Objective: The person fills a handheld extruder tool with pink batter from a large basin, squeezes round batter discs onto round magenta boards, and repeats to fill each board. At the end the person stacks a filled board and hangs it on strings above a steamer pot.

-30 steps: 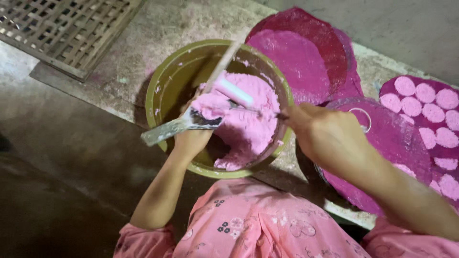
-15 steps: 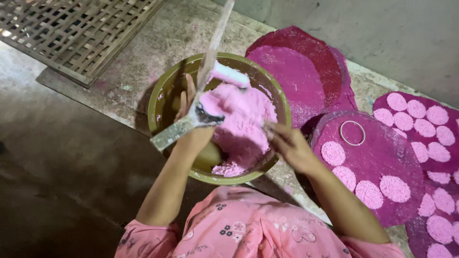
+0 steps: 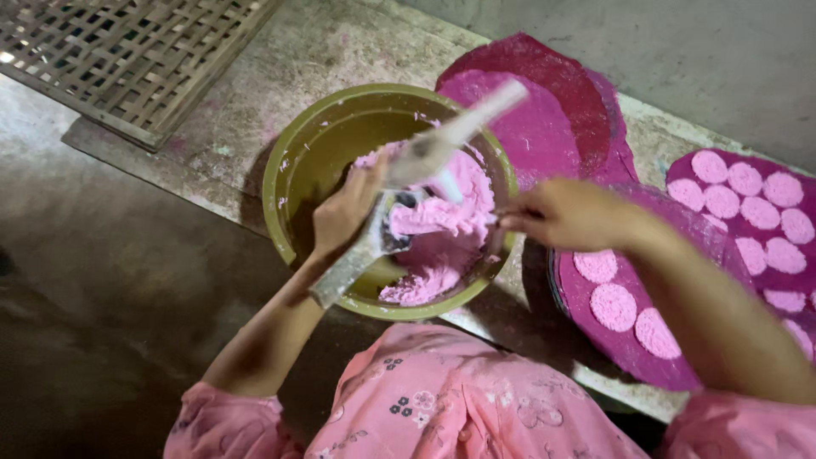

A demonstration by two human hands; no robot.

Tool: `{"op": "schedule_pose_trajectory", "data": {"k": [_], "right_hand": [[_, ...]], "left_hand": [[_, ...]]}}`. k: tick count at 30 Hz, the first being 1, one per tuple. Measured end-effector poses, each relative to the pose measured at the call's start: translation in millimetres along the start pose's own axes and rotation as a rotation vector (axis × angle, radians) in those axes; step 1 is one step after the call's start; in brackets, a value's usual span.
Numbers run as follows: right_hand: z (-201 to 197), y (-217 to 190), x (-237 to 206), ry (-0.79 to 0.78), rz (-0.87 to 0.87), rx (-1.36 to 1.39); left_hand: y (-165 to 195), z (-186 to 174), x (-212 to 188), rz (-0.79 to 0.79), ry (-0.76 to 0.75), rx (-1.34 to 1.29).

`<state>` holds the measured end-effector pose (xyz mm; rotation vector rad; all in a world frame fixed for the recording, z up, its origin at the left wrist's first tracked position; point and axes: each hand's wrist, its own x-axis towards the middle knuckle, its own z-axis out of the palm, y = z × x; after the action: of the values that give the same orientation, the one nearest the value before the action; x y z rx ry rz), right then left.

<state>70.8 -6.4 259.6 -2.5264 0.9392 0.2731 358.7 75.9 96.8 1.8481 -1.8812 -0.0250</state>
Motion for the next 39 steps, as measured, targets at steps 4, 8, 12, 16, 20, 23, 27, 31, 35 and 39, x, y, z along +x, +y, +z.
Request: {"op": "schedule_pose_trajectory", "data": {"k": [4,8,12,16,20,23,27,31,35,39], "right_hand": [[2.0,-40.0,23.9,-0.078,0.096,-0.289],[52.8,-81.9,16.1,0.142,-0.196,-0.660],[29.8,-83.6,-14.8,0.257,-0.317,-0.701],[-23.0,-77.7,-44.4,0.170,-0.011,-0.566],[-38.7,-70.6,-22.8,-0.042,0.157,-0.454],[-33.5,-67.4,-9.8,0.055,0.066,-0.573],[15.4,-104.5,11.9,0.224,-0.303,-0.848],[9.4,-105.4,-3.2,0.189,-0.254,-0.615],[-20.3,-83.6,-36.0,0.131,-0.051,-0.630],[9.9,-98.0,-8.7,0.172,-0.181,-0.698]], "left_hand": [[24.6,17.6,-10.6,0.208,0.266,-0.205],[32.3,15.9,-24.5,0.268,0.186,-0.330],[27.6,-4.4,-32.8,-0.253,-0.283,-0.742],[14.4,-26.8,-21.9,-0.210,-0.130,-0.509],[17.9,-27.1,-24.6,0.024,-0.067,-0.424],[25.3,-14.5,-25.9,0.013,-0.076,-0.584],[35.0,-2.9,-25.4,-0.036,-0.206,-0.473],[36.7,-14.6,-22.8,-0.027,-0.245,-0.284],[25.5,-37.4,-19.6,-0.154,-0.180,-0.203],[28.3,-31.9,-21.0,0.033,-0.016,-0.222]]}}
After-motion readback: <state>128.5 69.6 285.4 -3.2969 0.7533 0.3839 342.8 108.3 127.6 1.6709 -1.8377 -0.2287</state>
